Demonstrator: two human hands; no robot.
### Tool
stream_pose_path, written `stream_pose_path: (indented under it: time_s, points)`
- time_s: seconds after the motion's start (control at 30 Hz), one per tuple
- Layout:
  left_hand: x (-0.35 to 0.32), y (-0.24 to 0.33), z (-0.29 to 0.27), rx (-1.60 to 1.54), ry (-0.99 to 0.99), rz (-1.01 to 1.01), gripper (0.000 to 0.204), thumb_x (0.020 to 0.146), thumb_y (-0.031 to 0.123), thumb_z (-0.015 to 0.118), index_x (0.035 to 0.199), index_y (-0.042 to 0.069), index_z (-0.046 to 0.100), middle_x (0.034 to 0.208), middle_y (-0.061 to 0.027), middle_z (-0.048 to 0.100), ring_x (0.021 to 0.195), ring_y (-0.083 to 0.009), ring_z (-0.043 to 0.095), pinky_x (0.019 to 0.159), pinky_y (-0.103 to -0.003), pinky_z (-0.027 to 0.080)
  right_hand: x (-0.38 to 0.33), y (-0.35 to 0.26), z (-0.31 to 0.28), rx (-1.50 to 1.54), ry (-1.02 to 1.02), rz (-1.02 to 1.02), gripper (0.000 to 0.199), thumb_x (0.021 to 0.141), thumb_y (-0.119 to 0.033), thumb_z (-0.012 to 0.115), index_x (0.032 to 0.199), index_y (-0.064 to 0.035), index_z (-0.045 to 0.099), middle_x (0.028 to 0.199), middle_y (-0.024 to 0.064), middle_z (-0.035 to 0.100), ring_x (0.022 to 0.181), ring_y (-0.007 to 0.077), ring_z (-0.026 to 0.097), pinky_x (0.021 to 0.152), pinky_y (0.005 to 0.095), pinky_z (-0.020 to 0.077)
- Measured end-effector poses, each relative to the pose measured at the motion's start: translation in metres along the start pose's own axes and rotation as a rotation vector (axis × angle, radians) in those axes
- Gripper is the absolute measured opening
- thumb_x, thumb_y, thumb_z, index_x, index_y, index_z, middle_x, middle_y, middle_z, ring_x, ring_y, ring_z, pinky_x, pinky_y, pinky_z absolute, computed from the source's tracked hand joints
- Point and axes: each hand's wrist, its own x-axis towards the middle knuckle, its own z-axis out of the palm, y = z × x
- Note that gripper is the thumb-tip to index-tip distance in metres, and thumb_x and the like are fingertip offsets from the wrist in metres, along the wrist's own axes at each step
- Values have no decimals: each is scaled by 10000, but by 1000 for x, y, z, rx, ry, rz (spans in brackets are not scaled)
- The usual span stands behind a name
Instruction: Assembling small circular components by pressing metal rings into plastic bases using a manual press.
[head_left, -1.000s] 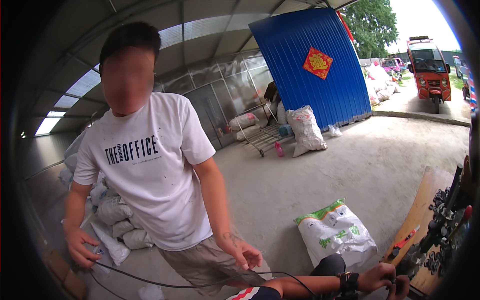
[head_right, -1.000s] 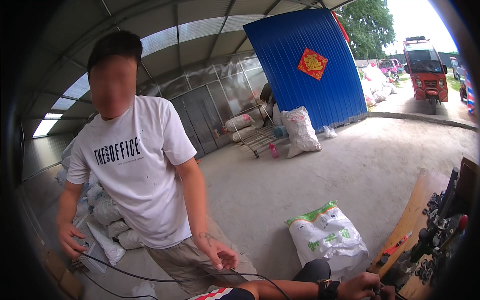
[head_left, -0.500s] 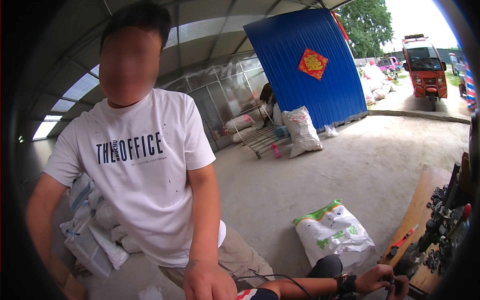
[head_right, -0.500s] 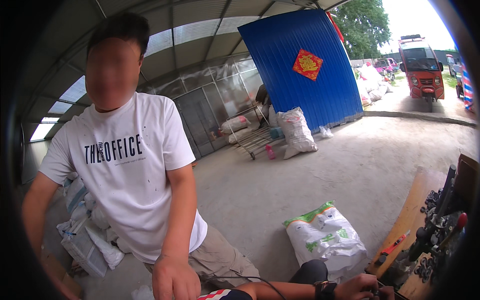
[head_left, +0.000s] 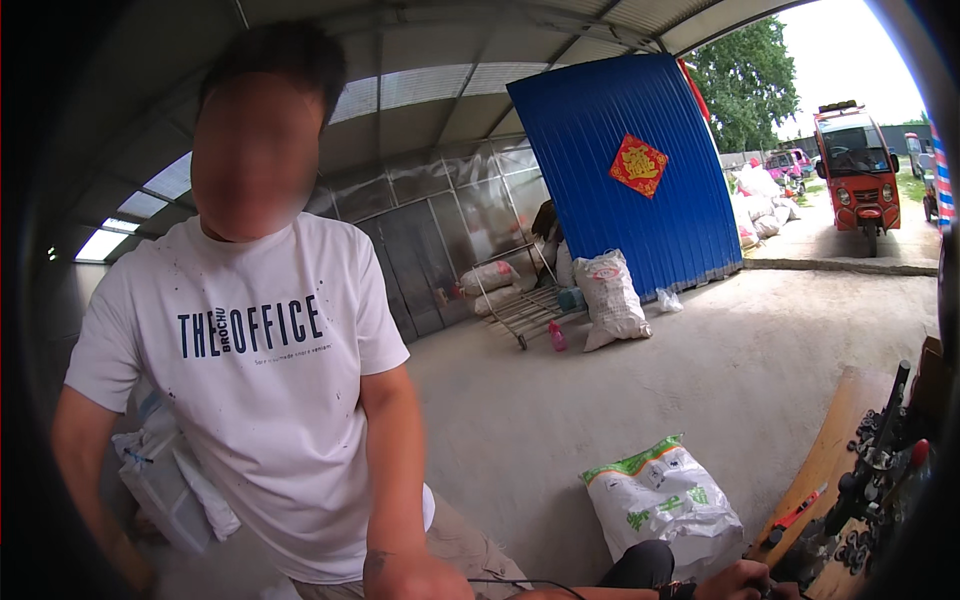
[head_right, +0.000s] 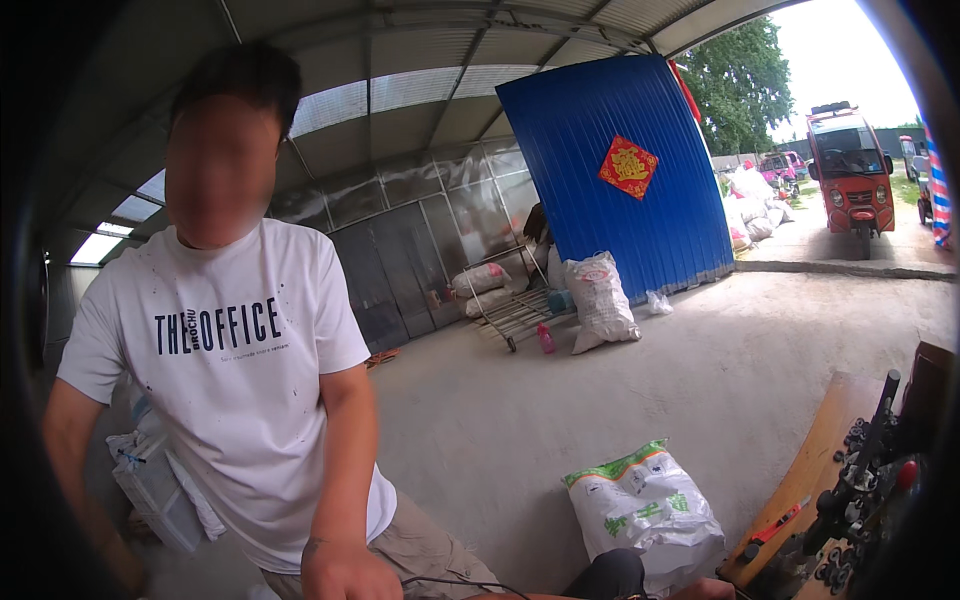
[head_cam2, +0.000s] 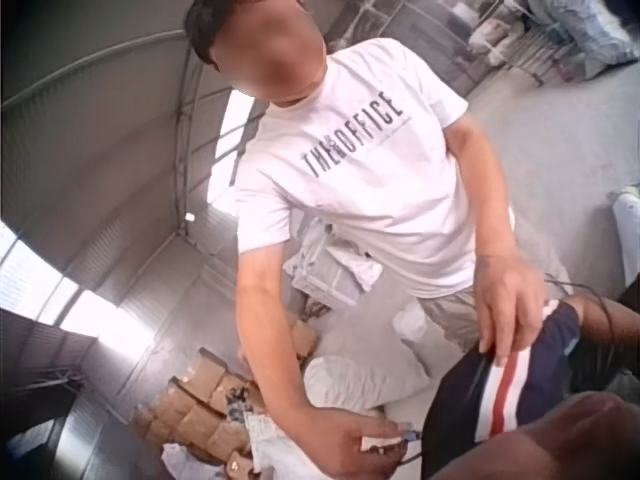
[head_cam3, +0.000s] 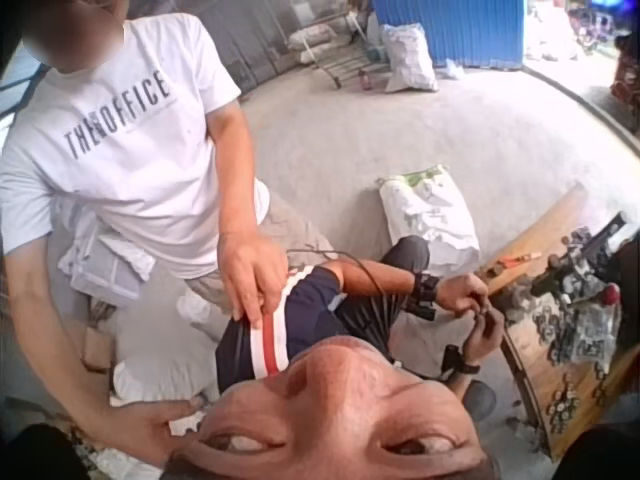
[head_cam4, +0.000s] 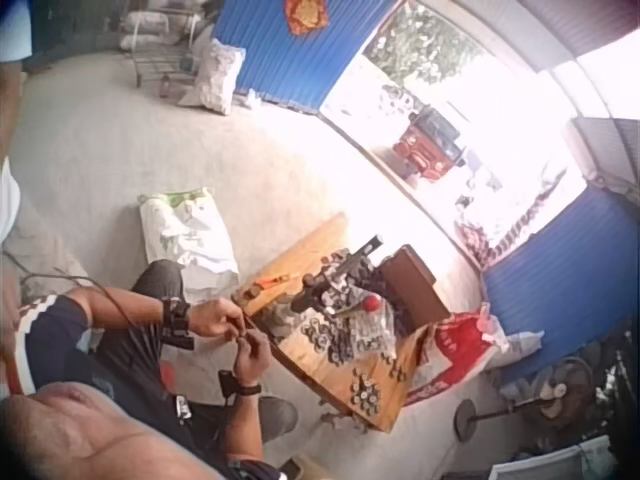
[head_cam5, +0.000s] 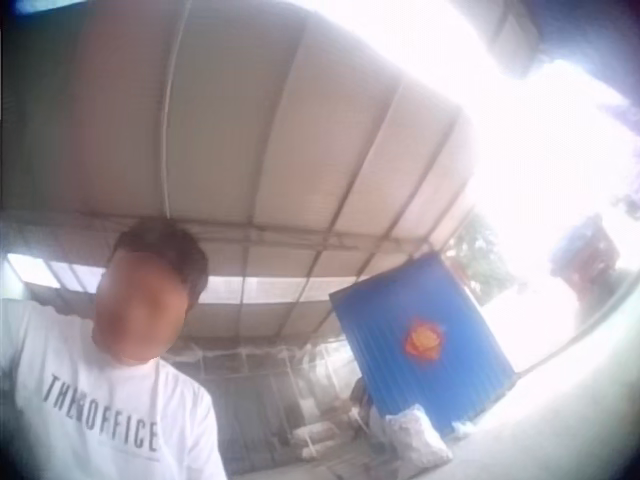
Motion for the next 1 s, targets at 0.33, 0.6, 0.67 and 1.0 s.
stream_pose_path:
  time_s: [0.33, 0.6, 0.67, 1.0]
  points:
    - [-35, 105, -31, 263, -20, 117, 831, 809, -203, 529, 1613, -44, 392, 1630, -184, 510, 1330, -118, 649, 716, -149, 557, -6, 18, -2, 44, -41, 48, 191, 1055, -20, 644, 1239, 19, 673, 1205, 137, 713, 1050, 235, 659, 878, 344, 573]
    - [-51, 118, -15, 244, -73, 37, 862, 770, -225, 555, 1599, -19, 443, 1644, -195, 479, 1225, -156, 705, 799, -222, 614, 5, 26, 11, 0, -62, -44, 215, 1025, 54, 628, 1234, 24, 663, 1249, 159, 711, 1079, 241, 662, 893, 352, 576]
    - [-78, 44, 22, 215, -57, -24, 783, 780, -201, 573, 1534, -17, 472, 1567, -193, 506, 1181, -169, 708, 790, -239, 611, 5, 22, 11, 59, -34, 1, 192, 1025, 57, 621, 1209, 20, 661, 1213, 144, 705, 1052, 234, 661, 897, 353, 576]
    - [-340, -385, 547, -254, -110, -624, 70, 869, 15, 730, 935, -4, 717, 886, -165, 749, 805, -283, 734, 724, -383, 580, 1, -4, 1, -89, -36, -13, 108, 1040, -67, 662, 1129, -7, 642, 1027, 73, 638, 908, 175, 632, 792, 301, 545]
